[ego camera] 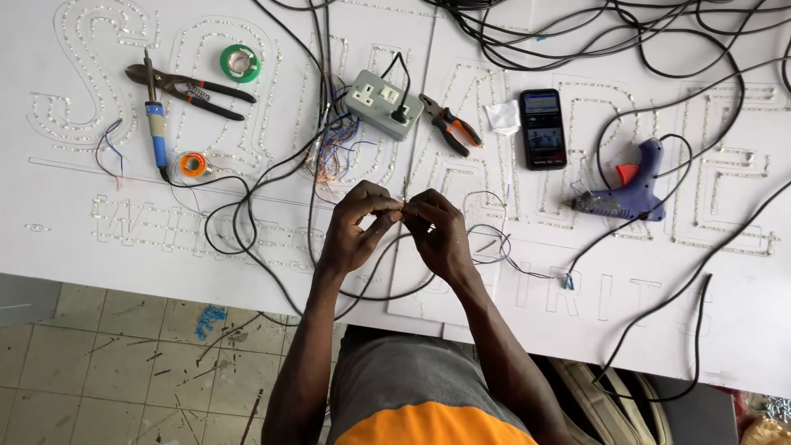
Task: Soldering electrical wires to LED strips on a large sign board in a production environment.
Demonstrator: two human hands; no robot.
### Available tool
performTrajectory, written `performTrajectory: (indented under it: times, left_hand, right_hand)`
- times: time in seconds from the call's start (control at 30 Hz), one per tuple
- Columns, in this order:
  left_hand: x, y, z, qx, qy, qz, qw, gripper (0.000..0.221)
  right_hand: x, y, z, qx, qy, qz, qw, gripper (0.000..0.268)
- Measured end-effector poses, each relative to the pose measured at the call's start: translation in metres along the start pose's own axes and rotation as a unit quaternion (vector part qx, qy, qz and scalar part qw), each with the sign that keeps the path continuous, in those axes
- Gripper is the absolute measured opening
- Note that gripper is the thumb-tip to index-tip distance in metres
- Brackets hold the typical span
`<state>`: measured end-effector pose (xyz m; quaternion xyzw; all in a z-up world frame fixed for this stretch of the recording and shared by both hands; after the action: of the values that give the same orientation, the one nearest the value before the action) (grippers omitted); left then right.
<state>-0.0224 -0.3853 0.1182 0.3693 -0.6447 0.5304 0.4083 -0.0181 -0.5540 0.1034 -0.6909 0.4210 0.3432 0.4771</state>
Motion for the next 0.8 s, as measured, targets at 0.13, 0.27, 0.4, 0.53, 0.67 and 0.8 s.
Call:
performTrajectory:
  times: [0.13,0.27,0.4,0.53,0.67,0.8]
  left_hand:
    - [-0.020,-0.007,-0.033,-0.004,0.036,0.007,0.999,0.007]
    - [-0.052,-0.011,-0.069,0.022,0.083,0.004,0.996,0.006]
    - [-0.096,-0.003,-0.105,0.100,0.124,-0.006,0.987,0.016]
    - [-0.127,0.008,-0.110,0.112,0.230,-0.094,0.962,0.028]
    - [-0.127,0.020,-0.098,0.089,0.269,-0.201,0.938,0.050]
    - [-0.130,0.028,-0.099,0.176,0.330,-0.253,0.892,0.039]
  right_hand:
    - [-0.006,-0.022,0.032,-0.038,-0.014,0.023,0.999,0.005]
    - [-0.001,-0.042,0.072,-0.059,-0.045,0.066,0.995,0.012]
    - [0.020,-0.045,0.107,-0.030,-0.047,0.098,0.994,0.019]
    - [0.023,-0.051,0.125,0.035,-0.051,0.100,0.993,0.024]
    - [0.004,-0.063,0.148,0.033,0.033,0.029,0.998,0.029]
    - [-0.003,-0.067,0.166,0.016,0.169,-0.043,0.984,0.033]
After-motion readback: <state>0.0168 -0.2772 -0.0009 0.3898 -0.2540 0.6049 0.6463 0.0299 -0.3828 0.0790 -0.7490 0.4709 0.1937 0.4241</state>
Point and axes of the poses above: each hand's wrist, its own y-axis away from the middle knuckle, its own z-axis out of the palm, x = y × z, the point moved 10 cm from there along -y, towards the middle knuckle, and after that the axes turned 3 degrees about -x, right-handed, at the moved point
